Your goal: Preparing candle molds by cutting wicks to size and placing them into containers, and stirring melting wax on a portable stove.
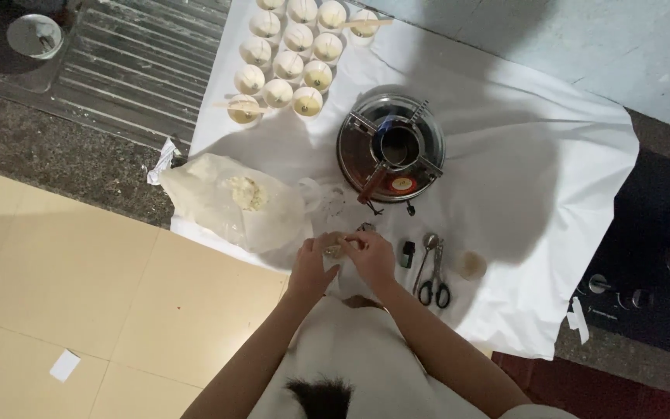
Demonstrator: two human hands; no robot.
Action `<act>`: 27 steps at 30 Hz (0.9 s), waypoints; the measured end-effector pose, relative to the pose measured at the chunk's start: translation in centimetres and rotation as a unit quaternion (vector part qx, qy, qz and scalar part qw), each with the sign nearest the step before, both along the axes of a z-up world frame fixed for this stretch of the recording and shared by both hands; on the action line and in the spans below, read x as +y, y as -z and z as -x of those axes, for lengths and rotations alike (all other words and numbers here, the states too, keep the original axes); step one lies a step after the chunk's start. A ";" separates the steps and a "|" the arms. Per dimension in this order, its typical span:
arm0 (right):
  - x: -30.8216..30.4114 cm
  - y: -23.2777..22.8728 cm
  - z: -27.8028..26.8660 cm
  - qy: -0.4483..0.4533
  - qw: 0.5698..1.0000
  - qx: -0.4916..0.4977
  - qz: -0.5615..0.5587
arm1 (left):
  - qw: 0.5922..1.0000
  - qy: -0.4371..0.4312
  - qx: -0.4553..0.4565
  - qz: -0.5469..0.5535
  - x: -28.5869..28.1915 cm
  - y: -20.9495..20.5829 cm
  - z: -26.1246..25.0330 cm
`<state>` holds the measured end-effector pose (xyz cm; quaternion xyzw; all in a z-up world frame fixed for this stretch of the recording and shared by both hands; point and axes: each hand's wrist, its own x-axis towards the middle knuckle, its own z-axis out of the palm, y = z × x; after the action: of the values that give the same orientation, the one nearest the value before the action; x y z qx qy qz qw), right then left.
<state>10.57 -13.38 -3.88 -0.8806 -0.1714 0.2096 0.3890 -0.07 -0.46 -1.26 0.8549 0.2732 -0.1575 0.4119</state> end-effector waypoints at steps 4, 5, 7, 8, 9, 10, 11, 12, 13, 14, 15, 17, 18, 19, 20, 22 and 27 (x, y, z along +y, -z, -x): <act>0.1 -0.4 -0.7 0.035 0.997 0.032 0.063 | 1.000 0.013 -0.003 -0.013 0.1 -0.8 -0.2; 0.1 -0.1 -0.9 0.042 0.994 0.052 0.083 | 1.000 0.023 -0.003 -0.014 0.1 -1.1 -0.2; 0.0 0.3 -1.0 0.049 0.991 0.072 0.102 | 0.999 0.034 -0.002 -0.015 0.1 -1.1 -0.1; -0.1 0.6 -1.0 0.058 0.989 0.092 0.098 | 0.999 0.043 0.009 -0.028 0.0 -0.9 0.0; -0.2 0.8 -1.1 0.067 0.987 0.110 0.094 | 0.998 0.053 0.020 -0.041 0.0 -0.7 -0.1; -0.2 0.7 -1.1 0.067 0.987 0.110 0.093 | 0.998 0.053 0.019 -0.042 0.0 0.2 -0.1; -0.2 0.7 -1.0 0.083 0.984 0.140 0.076 | 0.997 0.055 0.026 -0.048 -0.2 1.1 0.1; -0.2 0.6 -0.9 0.099 0.979 0.170 0.059 | 0.996 0.058 0.033 -0.055 -0.3 2.0 0.2; -0.2 0.4 -0.9 0.099 0.979 0.169 0.059 | 0.996 0.058 0.032 -0.055 -0.3 1.2 0.1; -0.2 0.1 -1.0 0.097 0.977 0.178 0.064 | 0.996 0.057 0.035 -0.056 -0.2 0.5 0.0; -0.4 -0.2 -1.0 0.094 0.975 0.186 0.070 | 0.996 0.057 0.038 -0.057 -0.3 -0.2 -0.1; -0.3 -0.3 -1.1 0.093 0.975 0.186 0.076 | 0.996 0.054 0.027 -0.058 -0.5 0.8 0.0; -0.2 -0.4 -1.2 0.091 0.975 0.186 0.081 | 0.997 0.050 0.016 -0.060 -0.6 1.3 0.1; -0.3 0.1 -1.2 0.091 0.975 0.186 0.081 | 0.997 0.050 0.016 -0.060 -0.7 1.4 0.1; -0.4 0.6 -1.2 0.084 0.977 0.178 0.088 | 0.996 0.053 0.012 -0.074 -0.8 1.5 0.1; -0.4 0.4 -1.2 0.077 0.978 0.170 0.094 | 0.995 0.056 0.009 -0.087 -1.0 1.5 0.1; -1.0 -0.6 -1.3 0.120 0.961 0.247 0.044 | 0.995 0.037 0.002 -0.095 -0.8 -0.1 -0.3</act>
<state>11.91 -14.37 -3.23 -0.8318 0.0460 0.3797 0.4023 0.22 -1.25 -1.12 0.8993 0.2562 -0.1479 0.3220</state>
